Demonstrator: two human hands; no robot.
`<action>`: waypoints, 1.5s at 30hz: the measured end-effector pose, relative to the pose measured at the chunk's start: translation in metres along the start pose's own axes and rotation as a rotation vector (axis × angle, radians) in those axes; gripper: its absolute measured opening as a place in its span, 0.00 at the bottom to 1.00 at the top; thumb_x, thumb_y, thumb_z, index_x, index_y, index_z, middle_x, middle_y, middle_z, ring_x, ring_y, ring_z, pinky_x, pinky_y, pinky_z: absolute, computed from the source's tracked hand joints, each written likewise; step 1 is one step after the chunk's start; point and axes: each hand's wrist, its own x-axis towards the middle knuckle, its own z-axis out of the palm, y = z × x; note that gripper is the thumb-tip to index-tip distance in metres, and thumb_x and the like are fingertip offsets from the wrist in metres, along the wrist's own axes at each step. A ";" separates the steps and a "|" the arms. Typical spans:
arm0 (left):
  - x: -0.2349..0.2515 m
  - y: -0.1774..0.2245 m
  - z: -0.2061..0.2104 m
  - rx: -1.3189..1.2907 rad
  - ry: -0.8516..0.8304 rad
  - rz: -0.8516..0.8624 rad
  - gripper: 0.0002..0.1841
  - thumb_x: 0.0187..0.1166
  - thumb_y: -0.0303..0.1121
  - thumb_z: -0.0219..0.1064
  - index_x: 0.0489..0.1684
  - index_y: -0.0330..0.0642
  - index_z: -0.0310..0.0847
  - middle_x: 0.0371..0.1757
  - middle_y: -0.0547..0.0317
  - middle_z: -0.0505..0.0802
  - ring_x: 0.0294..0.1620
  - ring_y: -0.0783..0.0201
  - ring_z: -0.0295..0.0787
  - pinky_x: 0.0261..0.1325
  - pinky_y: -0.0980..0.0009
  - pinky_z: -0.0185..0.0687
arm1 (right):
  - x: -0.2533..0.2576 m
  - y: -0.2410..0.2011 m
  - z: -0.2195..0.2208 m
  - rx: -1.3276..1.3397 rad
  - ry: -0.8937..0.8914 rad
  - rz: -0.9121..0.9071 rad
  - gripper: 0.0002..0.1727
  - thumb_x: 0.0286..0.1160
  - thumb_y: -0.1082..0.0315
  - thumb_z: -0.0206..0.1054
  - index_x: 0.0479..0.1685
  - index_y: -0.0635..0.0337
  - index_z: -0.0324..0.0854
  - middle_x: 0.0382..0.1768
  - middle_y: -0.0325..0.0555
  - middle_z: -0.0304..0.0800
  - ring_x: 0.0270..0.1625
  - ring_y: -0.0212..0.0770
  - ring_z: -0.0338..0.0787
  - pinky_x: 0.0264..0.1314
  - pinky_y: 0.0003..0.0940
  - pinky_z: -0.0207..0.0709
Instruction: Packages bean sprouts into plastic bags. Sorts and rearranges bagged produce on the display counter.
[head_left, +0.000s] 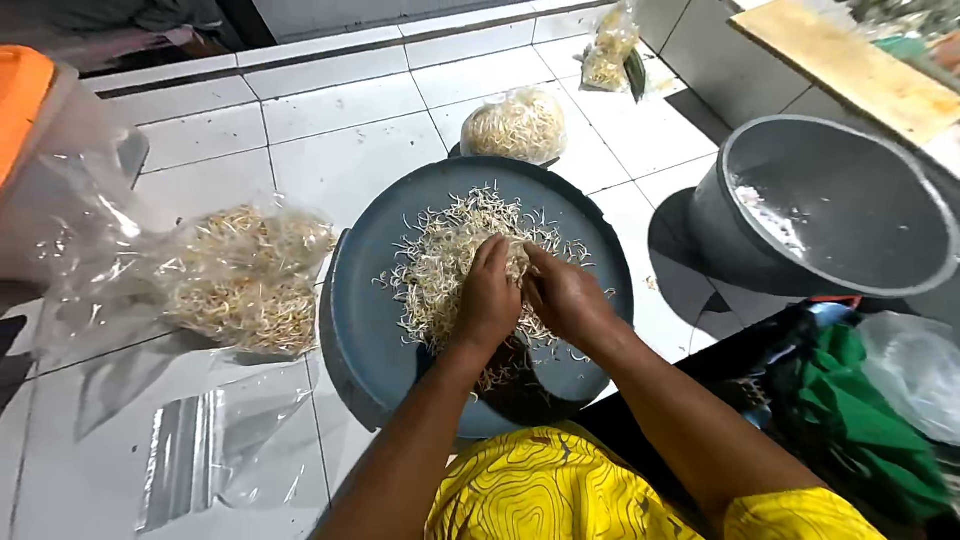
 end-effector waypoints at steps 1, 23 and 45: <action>0.003 0.003 -0.006 -0.004 -0.002 0.003 0.30 0.71 0.21 0.68 0.79 0.34 0.75 0.84 0.46 0.76 0.77 0.52 0.81 0.74 0.54 0.83 | 0.003 -0.001 -0.003 -0.080 0.099 -0.025 0.24 0.83 0.61 0.63 0.77 0.54 0.79 0.48 0.52 0.94 0.42 0.52 0.94 0.44 0.58 0.88; -0.075 0.008 -0.162 -0.366 0.252 -0.213 0.30 0.71 0.23 0.64 0.79 0.47 0.77 0.57 0.57 0.92 0.19 0.68 0.83 0.20 0.73 0.85 | 0.180 0.081 0.100 -0.210 -0.019 -0.204 0.30 0.66 0.39 0.73 0.65 0.43 0.85 0.71 0.56 0.81 0.74 0.65 0.77 0.66 0.71 0.72; -0.004 0.060 -0.181 -0.796 0.136 0.009 0.27 0.75 0.14 0.54 0.76 0.34 0.75 0.74 0.51 0.84 0.22 0.69 0.81 0.20 0.74 0.82 | -0.028 0.112 0.031 -0.272 -0.164 -0.075 0.25 0.64 0.64 0.79 0.65 0.46 0.85 0.66 0.56 0.84 0.67 0.63 0.85 0.60 0.66 0.83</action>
